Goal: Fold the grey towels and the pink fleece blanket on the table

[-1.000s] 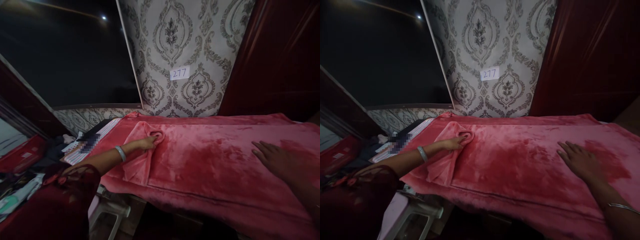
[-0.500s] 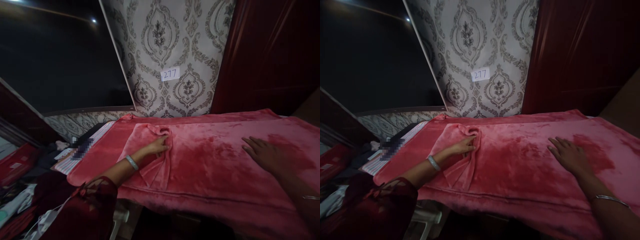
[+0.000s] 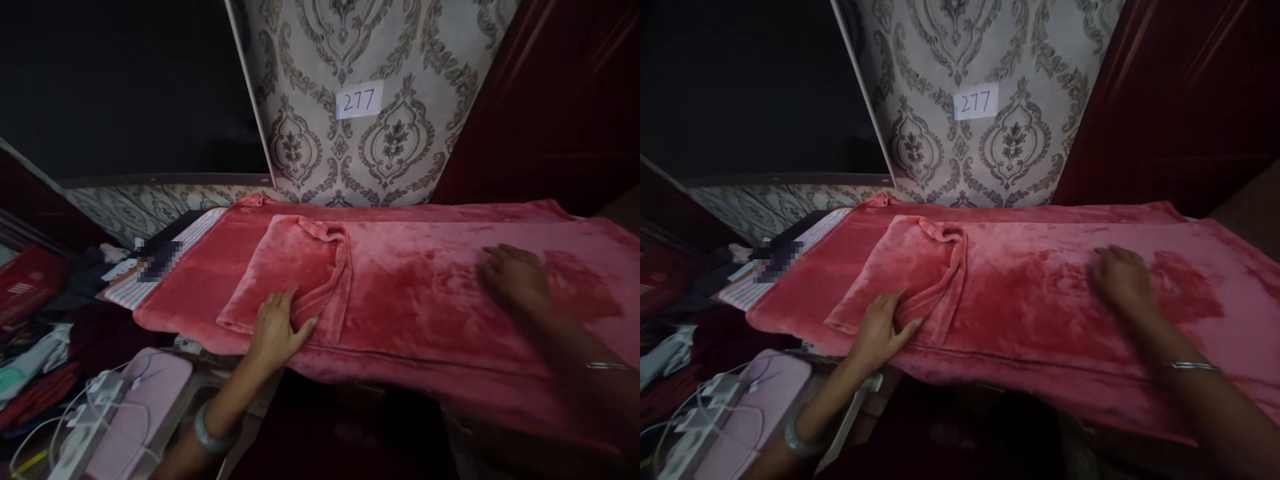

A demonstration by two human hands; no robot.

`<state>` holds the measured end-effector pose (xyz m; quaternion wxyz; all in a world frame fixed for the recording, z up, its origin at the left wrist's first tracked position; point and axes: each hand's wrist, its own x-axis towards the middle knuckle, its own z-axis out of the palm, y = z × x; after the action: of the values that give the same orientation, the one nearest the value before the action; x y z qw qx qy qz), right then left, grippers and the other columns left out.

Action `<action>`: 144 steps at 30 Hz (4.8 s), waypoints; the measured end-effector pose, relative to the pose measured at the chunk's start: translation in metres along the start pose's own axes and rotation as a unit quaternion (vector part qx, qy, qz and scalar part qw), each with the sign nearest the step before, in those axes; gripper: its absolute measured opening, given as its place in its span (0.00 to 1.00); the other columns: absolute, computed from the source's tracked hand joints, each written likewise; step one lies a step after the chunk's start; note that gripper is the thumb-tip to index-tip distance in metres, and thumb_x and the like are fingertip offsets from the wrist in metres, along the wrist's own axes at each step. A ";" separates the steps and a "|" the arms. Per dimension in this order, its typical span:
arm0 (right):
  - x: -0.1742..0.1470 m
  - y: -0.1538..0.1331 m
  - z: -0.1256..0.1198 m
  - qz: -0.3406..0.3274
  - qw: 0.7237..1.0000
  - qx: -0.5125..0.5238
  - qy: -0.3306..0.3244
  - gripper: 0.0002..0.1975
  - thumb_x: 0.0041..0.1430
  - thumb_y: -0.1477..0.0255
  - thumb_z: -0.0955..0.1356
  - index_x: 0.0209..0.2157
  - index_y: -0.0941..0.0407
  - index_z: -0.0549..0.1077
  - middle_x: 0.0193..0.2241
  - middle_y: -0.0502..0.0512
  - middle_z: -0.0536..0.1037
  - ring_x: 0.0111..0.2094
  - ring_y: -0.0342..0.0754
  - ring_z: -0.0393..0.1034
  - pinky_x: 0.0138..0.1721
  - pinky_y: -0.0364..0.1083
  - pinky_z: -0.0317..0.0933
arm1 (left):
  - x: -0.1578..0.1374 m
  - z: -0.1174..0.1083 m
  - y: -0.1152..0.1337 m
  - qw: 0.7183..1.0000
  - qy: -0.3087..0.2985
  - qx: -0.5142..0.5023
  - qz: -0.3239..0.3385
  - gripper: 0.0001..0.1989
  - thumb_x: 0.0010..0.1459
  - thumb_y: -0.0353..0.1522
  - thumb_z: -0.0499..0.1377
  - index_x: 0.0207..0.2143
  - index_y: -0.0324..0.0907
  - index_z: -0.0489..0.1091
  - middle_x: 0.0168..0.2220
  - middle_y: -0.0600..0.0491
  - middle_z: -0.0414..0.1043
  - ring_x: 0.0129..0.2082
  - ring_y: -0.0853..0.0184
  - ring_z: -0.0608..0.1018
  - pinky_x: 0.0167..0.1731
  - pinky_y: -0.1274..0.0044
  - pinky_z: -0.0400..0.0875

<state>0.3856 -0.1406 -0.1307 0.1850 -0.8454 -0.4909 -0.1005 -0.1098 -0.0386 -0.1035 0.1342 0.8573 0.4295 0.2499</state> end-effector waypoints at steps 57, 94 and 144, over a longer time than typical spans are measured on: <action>0.142 -0.286 0.108 0.062 0.914 0.395 -0.066 0.34 0.54 0.71 0.72 0.63 0.57 0.68 0.57 0.61 0.75 0.55 0.54 0.72 0.60 0.51 0.64 | -0.016 0.076 0.018 0.939 0.187 0.100 0.271 0.10 0.59 0.26 0.56 0.42 0.41 0.74 0.51 0.42 0.78 0.49 0.56 0.76 0.45 0.66 0.72; 0.082 -0.317 0.051 -0.091 0.985 0.118 -0.092 0.39 0.68 0.58 0.62 0.73 0.61 0.50 0.73 0.67 0.46 0.73 0.61 0.39 0.70 0.61 0.41 | 0.064 -0.039 0.001 0.977 -0.065 -0.094 0.178 0.19 0.70 0.33 0.48 0.54 0.45 0.75 0.52 0.51 0.80 0.52 0.65 0.81 0.53 0.74 0.76; -0.043 -0.283 0.044 -0.174 0.962 0.022 -0.211 0.38 0.71 0.52 0.60 0.74 0.55 0.48 0.74 0.63 0.40 0.74 0.60 0.34 0.69 0.66 0.41 | 0.138 -0.002 -0.118 0.972 -0.187 0.130 0.059 0.37 0.67 0.51 0.50 0.73 0.46 0.52 0.75 0.44 0.42 0.75 0.51 0.45 0.69 0.53 0.48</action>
<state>0.1186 -0.0294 -0.1252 0.0756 -0.7447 -0.6604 0.0602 -0.1207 0.1424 -0.1111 0.0844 0.9226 0.3748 0.0343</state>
